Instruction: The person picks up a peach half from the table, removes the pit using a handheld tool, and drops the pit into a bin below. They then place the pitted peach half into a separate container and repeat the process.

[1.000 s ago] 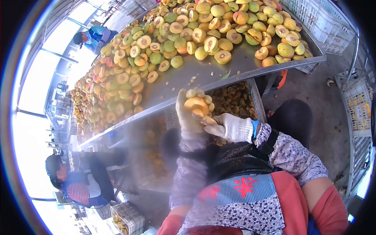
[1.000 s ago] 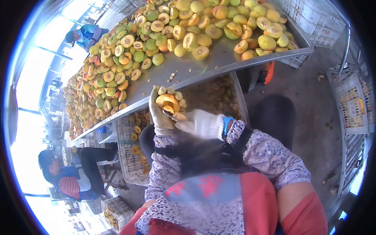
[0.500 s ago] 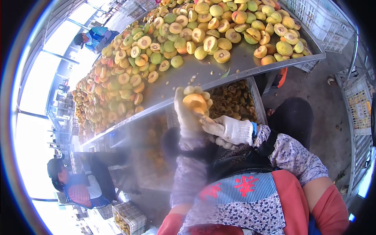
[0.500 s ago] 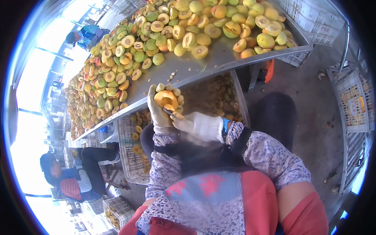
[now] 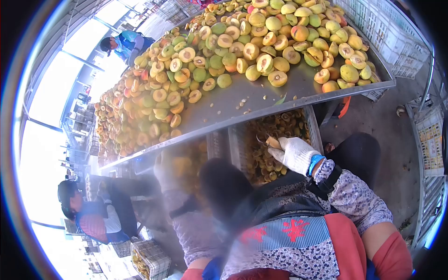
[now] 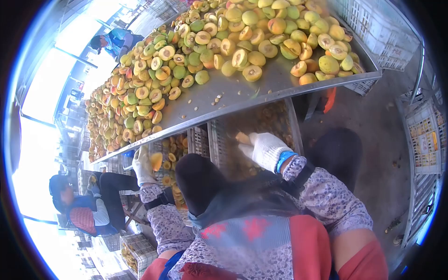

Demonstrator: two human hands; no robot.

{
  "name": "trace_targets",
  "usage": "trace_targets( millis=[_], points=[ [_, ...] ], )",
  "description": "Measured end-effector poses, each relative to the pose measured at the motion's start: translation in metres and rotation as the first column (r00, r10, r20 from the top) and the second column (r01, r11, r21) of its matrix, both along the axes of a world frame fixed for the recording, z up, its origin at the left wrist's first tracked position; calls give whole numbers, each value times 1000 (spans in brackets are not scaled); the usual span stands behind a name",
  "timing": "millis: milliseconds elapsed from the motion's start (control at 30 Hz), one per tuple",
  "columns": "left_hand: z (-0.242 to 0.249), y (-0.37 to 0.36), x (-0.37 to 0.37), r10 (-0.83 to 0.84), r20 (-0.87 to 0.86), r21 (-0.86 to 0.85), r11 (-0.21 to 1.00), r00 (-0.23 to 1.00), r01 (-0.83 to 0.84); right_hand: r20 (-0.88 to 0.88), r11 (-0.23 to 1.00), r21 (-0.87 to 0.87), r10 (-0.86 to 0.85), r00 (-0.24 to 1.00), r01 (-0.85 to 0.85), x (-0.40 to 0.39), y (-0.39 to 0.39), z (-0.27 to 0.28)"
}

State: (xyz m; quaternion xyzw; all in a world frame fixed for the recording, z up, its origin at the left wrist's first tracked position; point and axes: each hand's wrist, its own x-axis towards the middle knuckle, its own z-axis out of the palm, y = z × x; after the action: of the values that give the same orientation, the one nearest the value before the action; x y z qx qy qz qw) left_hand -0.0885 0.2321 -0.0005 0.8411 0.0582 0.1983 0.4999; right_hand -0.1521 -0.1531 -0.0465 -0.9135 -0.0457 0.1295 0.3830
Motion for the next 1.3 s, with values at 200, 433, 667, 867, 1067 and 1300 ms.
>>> trace_targets(
  millis=[200, 433, 667, 867, 1067, 1300],
  points=[
    [40, -79, 80, 20, -131, -252, 966, 991, -53, 308, 966, 244, 9, 951, -88, 30, 18, 25],
    [-14, -133, 250, -4, -479, 440, 864, 878, 245, 278, 926, 377, -77, 957, -35, 68, 4, 27],
    [-16, -151, 242, -50, -588, 609, 629, 808, 482, 243, 937, 341, -165, 956, 75, 78, 2, 30],
    [38, -183, 134, -606, -256, -575, 722, 753, 386, 419, 923, 376, -251, 873, 85, 79, 15, 35],
    [20, -199, 68, -539, 29, 3, 842, 842, 539, 261, 967, 240, -148, 954, 84, 72, 26, 35],
    [8, -220, 45, -411, 56, -917, 339, 910, 210, 262, 955, 297, -83, 961, 2, 64, 30, 28]
  ],
)
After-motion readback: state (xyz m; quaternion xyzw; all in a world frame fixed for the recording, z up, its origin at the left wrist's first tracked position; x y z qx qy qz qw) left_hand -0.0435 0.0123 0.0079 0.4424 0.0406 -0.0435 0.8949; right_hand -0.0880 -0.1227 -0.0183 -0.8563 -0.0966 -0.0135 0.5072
